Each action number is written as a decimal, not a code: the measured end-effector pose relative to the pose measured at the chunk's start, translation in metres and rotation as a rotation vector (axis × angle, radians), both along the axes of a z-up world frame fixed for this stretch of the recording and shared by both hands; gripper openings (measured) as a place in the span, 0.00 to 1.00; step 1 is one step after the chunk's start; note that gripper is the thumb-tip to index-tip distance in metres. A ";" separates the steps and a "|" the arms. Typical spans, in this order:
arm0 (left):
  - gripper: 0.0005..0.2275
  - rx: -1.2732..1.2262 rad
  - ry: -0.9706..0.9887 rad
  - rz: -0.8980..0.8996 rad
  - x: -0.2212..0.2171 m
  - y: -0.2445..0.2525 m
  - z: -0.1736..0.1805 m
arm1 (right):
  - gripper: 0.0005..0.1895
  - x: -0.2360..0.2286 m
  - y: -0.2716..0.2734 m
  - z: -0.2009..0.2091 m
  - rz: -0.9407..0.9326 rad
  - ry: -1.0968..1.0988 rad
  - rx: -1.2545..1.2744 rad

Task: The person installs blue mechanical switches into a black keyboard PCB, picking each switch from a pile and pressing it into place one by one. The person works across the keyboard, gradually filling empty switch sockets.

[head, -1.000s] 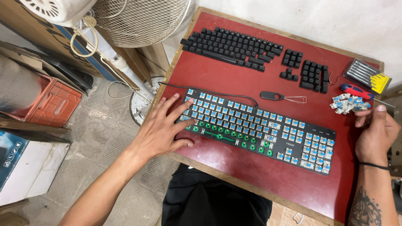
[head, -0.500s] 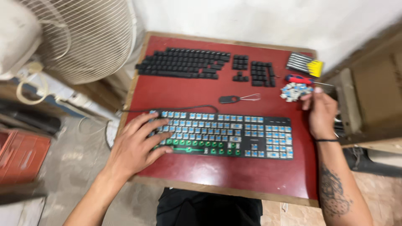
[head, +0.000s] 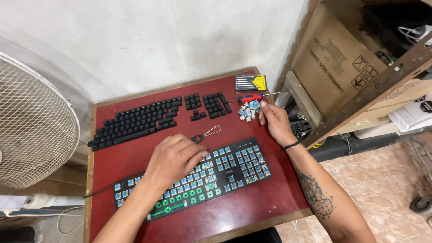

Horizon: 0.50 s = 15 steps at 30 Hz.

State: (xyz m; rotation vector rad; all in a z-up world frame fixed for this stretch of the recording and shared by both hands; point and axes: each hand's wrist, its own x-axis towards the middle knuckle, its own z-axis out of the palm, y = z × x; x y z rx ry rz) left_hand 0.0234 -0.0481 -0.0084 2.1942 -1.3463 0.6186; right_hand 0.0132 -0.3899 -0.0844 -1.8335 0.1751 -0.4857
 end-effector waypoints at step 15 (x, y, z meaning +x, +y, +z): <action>0.09 0.373 0.074 0.030 0.115 -0.158 -0.081 | 0.26 0.013 -0.017 -0.027 0.036 0.003 0.114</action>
